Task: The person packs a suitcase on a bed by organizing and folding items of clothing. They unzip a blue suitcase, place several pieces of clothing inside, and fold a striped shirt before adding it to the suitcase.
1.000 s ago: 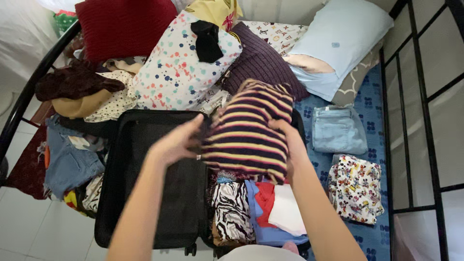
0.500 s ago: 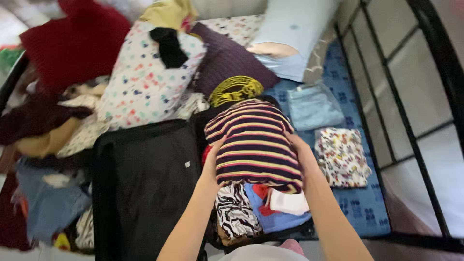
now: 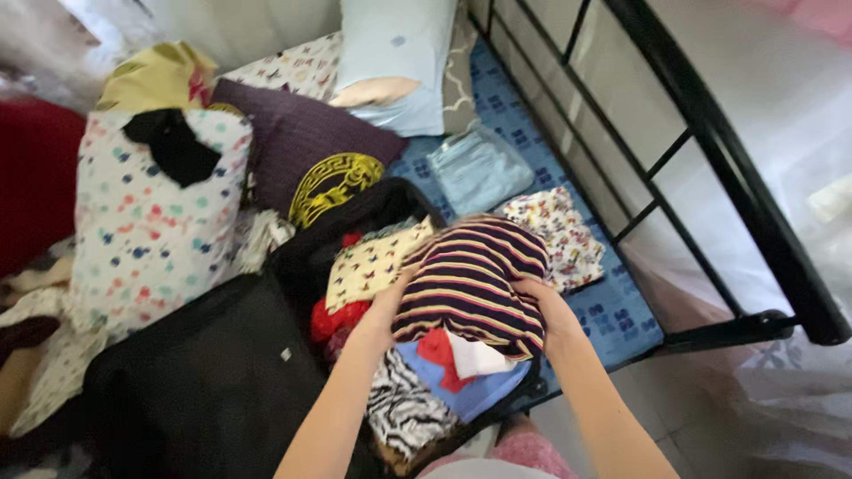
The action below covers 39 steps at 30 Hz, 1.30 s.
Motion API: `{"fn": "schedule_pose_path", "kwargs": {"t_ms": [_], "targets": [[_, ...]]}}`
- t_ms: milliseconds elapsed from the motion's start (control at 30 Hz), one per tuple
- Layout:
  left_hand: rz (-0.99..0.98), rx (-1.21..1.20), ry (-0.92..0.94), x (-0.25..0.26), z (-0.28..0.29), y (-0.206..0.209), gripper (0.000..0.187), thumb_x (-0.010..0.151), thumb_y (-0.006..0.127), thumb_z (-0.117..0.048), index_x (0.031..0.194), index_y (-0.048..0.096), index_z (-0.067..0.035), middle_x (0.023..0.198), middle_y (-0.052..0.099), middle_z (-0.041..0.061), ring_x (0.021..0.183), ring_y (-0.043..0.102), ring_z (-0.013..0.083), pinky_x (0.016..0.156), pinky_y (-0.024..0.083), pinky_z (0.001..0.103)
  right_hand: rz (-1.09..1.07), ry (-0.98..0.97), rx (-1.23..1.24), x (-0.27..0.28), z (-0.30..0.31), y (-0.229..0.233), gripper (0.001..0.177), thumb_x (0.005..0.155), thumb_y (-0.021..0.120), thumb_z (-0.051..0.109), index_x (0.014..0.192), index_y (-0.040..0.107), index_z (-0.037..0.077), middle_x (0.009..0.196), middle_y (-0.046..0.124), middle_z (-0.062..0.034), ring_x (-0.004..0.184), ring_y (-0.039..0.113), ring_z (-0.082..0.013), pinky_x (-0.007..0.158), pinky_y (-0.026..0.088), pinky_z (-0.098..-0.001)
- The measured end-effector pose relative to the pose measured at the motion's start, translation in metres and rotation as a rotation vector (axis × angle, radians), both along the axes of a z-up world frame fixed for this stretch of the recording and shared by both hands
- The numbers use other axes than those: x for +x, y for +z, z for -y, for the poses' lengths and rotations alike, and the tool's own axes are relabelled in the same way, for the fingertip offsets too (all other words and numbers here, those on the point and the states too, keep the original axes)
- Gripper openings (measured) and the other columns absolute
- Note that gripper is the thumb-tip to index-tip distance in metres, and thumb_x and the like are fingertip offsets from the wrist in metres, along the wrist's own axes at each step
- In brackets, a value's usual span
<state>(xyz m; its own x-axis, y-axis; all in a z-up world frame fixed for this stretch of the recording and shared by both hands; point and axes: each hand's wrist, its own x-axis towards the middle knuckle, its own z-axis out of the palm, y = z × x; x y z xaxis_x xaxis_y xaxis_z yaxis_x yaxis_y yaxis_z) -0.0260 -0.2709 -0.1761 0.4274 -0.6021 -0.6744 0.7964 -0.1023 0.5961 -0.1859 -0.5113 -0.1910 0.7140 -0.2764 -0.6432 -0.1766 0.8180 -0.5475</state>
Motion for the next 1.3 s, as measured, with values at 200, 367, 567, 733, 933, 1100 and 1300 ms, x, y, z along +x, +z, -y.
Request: {"fn": "schedule_pose_path", "kwargs": {"t_ms": [200,367,567,733,933,1100,1300], "targets": [[0.255,0.121,0.154,0.021,0.095,-0.006,0.084,0.086,0.074,-0.041,0.156,0.033,-0.018,0.143,0.057,0.011,0.124,0.061,0.0256,0.096,0.056,0.044,0.091,-0.177,0.131,0.042,0.061,-0.011,0.031,0.081,0.057,-0.001,0.111,0.064,0.000,0.107,0.072,-0.0168,0.097,0.071,-0.0294,0.089,0.060,-0.0446],[0.181,0.085,0.122,0.046,0.178,0.027,0.090,0.081,0.073,-0.040,0.159,0.033,-0.024,0.153,0.044,0.001,0.133,0.048,0.0221,0.097,0.044,0.050,0.056,-0.189,0.163,0.108,0.118,0.002,0.035,0.081,0.056,0.001,0.116,0.063,-0.002,0.113,0.072,-0.0174,0.105,0.069,-0.0302,0.093,0.056,-0.0456],[1.030,0.117,0.475,0.113,0.268,0.020,0.083,0.073,0.080,-0.002,0.149,0.046,-0.004,0.144,0.054,0.017,0.136,0.053,0.0281,0.114,0.043,0.037,0.164,-0.160,0.243,0.202,0.185,0.021,0.029,0.083,0.058,0.005,0.111,0.063,-0.004,0.114,0.070,-0.0185,0.104,0.067,-0.0315,0.092,0.055,-0.0468],[1.279,0.170,0.519,0.171,0.306,0.035,0.085,0.075,0.079,-0.001,0.152,0.044,-0.005,0.148,0.049,0.019,0.141,0.047,0.0326,0.120,0.036,0.040,0.319,-0.115,-0.232,0.259,0.220,0.019,0.030,0.084,0.062,0.004,0.111,0.066,-0.006,0.113,0.072,-0.0223,0.105,0.071,-0.0343,0.092,0.058,-0.0458],[1.230,0.414,0.496,0.180,0.303,-0.002,0.104,0.070,0.085,-0.002,0.156,0.027,-0.004,0.149,0.039,0.022,0.139,0.041,0.0378,0.117,0.034,0.041,0.089,-0.010,-0.174,0.260,0.210,-0.066,0.078,0.084,0.068,0.013,0.150,0.027,0.020,0.140,0.051,-0.0141,0.123,0.059,-0.0364,0.094,0.058,-0.0536],[0.867,0.523,0.387,0.144,0.280,-0.068,0.100,0.074,0.083,-0.004,0.155,0.025,-0.007,0.152,0.033,0.018,0.136,0.046,0.0323,0.104,0.050,0.038,-0.230,0.147,0.074,0.195,0.208,-0.094,0.079,0.092,0.061,0.021,0.160,0.022,0.026,0.146,0.045,-0.0063,0.129,0.053,-0.0421,0.098,0.051,-0.0642],[0.790,0.577,0.381,0.103,0.265,-0.132,0.090,0.073,0.084,-0.005,0.151,0.038,-0.008,0.146,0.045,0.017,0.122,0.060,0.0281,0.096,0.057,0.036,-0.114,0.095,0.146,0.178,0.219,-0.113,0.068,0.091,0.059,0.009,0.152,0.030,0.016,0.133,0.063,-0.0172,0.121,0.061,-0.0401,0.100,0.053,-0.0577]]}}
